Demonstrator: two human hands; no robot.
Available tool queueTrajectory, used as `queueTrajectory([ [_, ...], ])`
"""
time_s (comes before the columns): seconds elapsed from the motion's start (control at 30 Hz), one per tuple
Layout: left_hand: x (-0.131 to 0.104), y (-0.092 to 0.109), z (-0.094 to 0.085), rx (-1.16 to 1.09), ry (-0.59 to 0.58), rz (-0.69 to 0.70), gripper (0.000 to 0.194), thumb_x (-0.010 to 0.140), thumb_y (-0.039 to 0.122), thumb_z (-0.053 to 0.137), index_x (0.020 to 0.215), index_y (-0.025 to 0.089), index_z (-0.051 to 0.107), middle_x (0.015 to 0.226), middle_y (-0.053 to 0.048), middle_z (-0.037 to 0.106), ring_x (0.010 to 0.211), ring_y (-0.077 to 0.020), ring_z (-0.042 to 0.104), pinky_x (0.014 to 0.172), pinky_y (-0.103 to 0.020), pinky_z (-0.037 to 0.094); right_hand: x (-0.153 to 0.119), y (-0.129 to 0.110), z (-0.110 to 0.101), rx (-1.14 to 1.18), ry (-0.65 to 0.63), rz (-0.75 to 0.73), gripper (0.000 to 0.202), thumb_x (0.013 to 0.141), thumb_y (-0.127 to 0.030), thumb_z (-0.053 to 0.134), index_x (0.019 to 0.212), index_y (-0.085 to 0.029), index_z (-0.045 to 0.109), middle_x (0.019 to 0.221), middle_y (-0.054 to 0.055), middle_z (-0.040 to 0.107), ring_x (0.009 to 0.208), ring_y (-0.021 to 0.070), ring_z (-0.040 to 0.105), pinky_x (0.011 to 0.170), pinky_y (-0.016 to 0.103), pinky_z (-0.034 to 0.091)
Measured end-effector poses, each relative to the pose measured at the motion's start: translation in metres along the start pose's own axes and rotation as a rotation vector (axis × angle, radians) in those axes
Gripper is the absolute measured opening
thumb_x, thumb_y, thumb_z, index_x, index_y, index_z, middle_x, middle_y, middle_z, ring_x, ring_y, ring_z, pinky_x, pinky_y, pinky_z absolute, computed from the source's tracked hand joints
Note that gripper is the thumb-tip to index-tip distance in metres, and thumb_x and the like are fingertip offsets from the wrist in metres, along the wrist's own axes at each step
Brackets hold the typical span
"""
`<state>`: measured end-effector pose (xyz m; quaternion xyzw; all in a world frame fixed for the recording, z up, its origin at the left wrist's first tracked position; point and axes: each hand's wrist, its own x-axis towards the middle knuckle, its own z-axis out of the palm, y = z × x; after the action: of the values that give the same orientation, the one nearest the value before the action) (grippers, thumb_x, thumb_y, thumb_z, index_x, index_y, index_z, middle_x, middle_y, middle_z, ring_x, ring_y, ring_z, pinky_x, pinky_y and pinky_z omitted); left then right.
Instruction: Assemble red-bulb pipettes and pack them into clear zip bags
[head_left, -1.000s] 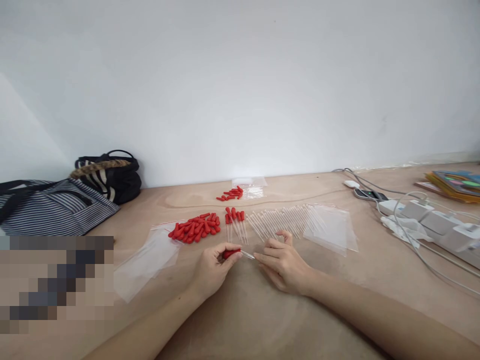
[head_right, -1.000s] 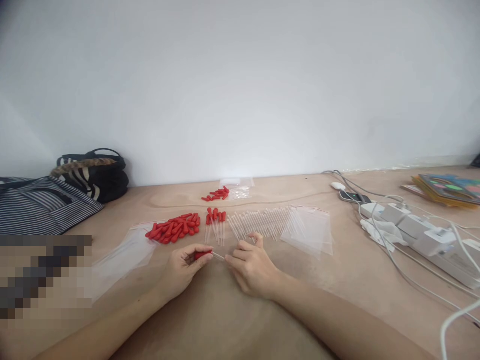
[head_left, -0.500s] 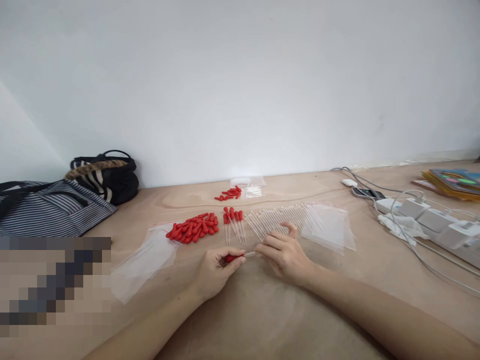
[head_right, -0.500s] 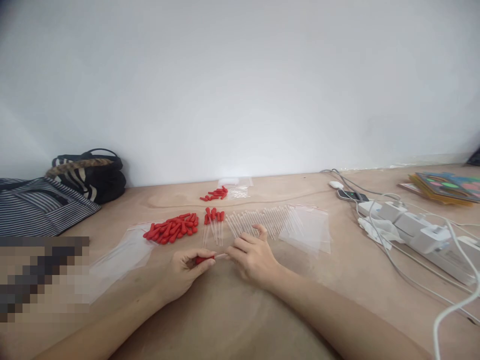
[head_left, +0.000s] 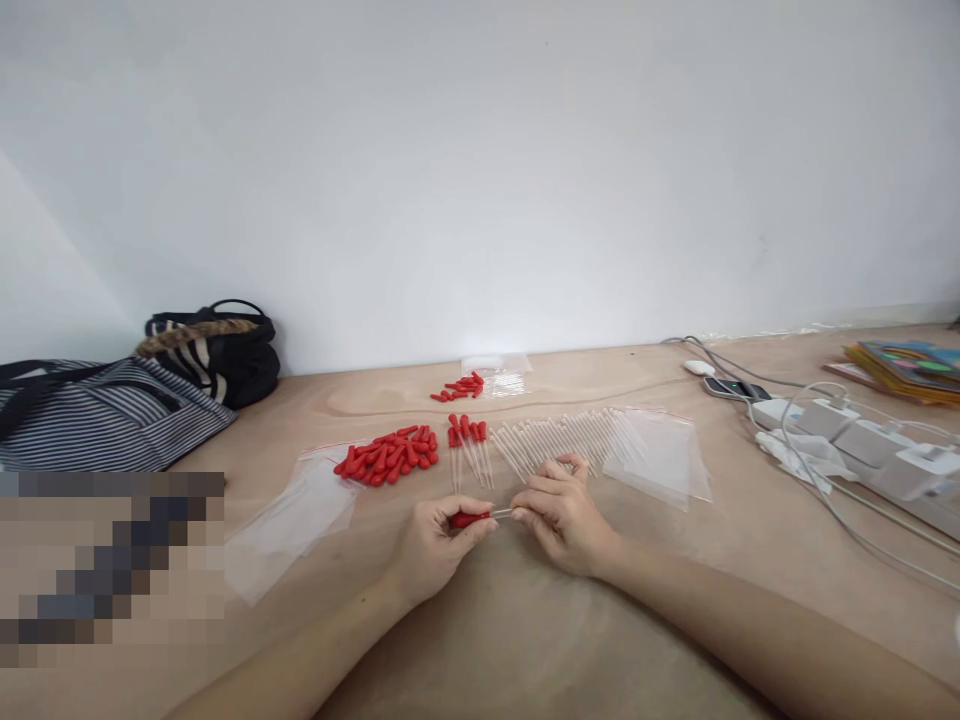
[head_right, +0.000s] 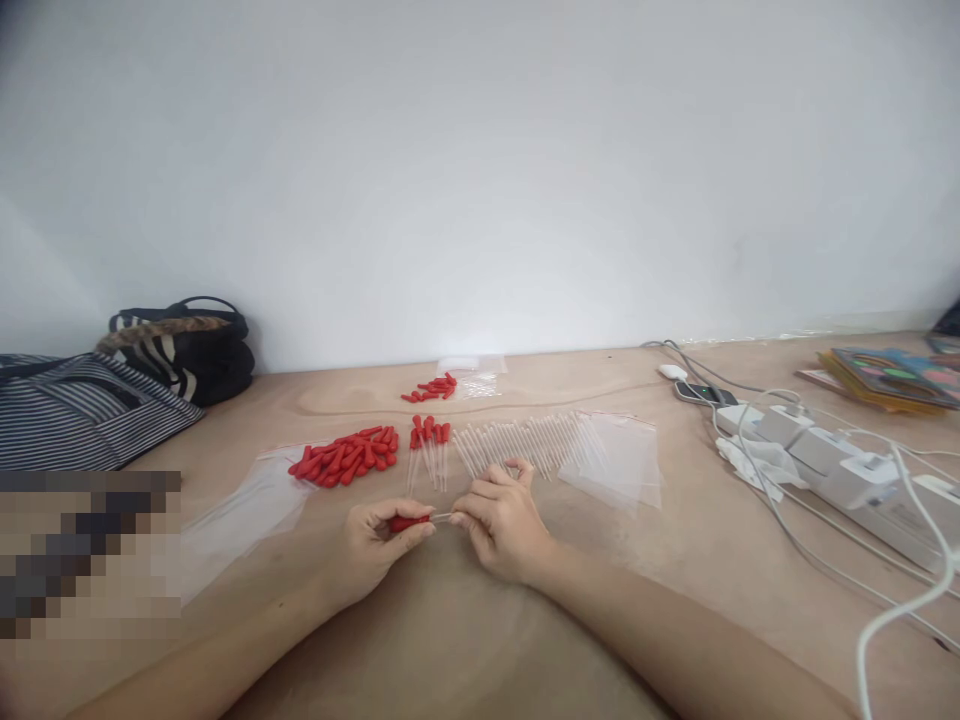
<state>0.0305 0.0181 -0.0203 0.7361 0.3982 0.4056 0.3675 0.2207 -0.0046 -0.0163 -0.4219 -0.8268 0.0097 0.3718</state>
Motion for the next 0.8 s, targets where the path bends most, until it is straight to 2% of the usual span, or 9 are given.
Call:
queueTrajectory([
  [0.27,0.001,0.0,0.001,0.066,-0.005,0.042,0.014,0.067,0.029,0.063,0.073,0.017,0.067,0.067,-0.002,0.067,0.06,-0.015,0.059,0.058,-0.024,0.048,0.002,-0.001,0.001,-0.036,-0.075,0.03,0.025,0.085,-0.023,0.039,0.069,-0.019,0.058,0.061,-0.002,0.058,0.071,0.0118,0.046,0.078,0.035,0.017],
  [0.37,0.001,0.002,0.0,0.076,-0.003,-0.015,0.015,0.066,0.03,0.064,0.074,0.017,0.065,0.065,0.0,0.064,0.059,-0.0142,0.058,0.056,-0.023,0.047,0.005,-0.001,0.001,-0.031,-0.108,0.048,0.023,0.086,-0.023,0.04,0.071,-0.02,0.058,0.063,-0.003,0.06,0.072,0.0116,0.047,0.08,0.035,0.016],
  [0.5,0.004,0.007,-0.003,-0.029,-0.014,-0.081,0.025,0.064,0.029,0.067,0.084,0.017,0.058,0.065,0.002,0.061,0.06,-0.0133,0.058,0.057,-0.023,0.047,0.007,0.0,-0.002,-0.036,-0.14,0.035,0.015,0.085,-0.026,0.045,0.082,-0.024,0.06,0.067,-0.003,0.063,0.074,0.0118,0.048,0.083,0.038,0.013],
  [0.67,0.004,0.011,-0.003,-0.017,-0.079,-0.034,0.013,0.069,0.028,0.062,0.069,0.016,0.058,0.062,0.001,0.06,0.059,-0.0128,0.056,0.056,-0.022,0.046,0.008,0.0,-0.008,-0.052,-0.153,-0.012,0.017,0.082,-0.029,0.048,0.074,-0.021,0.061,0.065,-0.001,0.062,0.073,0.0131,0.048,0.083,0.04,0.012],
  [0.73,0.004,0.009,-0.006,0.022,-0.071,-0.011,0.015,0.071,0.03,0.06,0.077,0.016,0.059,0.067,0.0,0.062,0.064,-0.0142,0.057,0.06,-0.024,0.046,0.01,0.0,-0.009,-0.066,-0.171,-0.011,0.017,0.081,-0.029,0.05,0.072,-0.021,0.061,0.064,-0.001,0.061,0.073,0.0132,0.047,0.08,0.038,0.015],
  [0.8,0.007,0.004,-0.014,0.145,0.018,0.034,0.026,0.071,0.032,0.061,0.093,0.018,0.057,0.08,-0.002,0.063,0.073,-0.0166,0.058,0.067,-0.027,0.046,0.014,0.001,-0.008,-0.077,-0.184,0.045,0.017,0.08,-0.028,0.05,0.069,-0.021,0.061,0.064,-0.002,0.061,0.072,0.0131,0.047,0.076,0.036,0.017],
])
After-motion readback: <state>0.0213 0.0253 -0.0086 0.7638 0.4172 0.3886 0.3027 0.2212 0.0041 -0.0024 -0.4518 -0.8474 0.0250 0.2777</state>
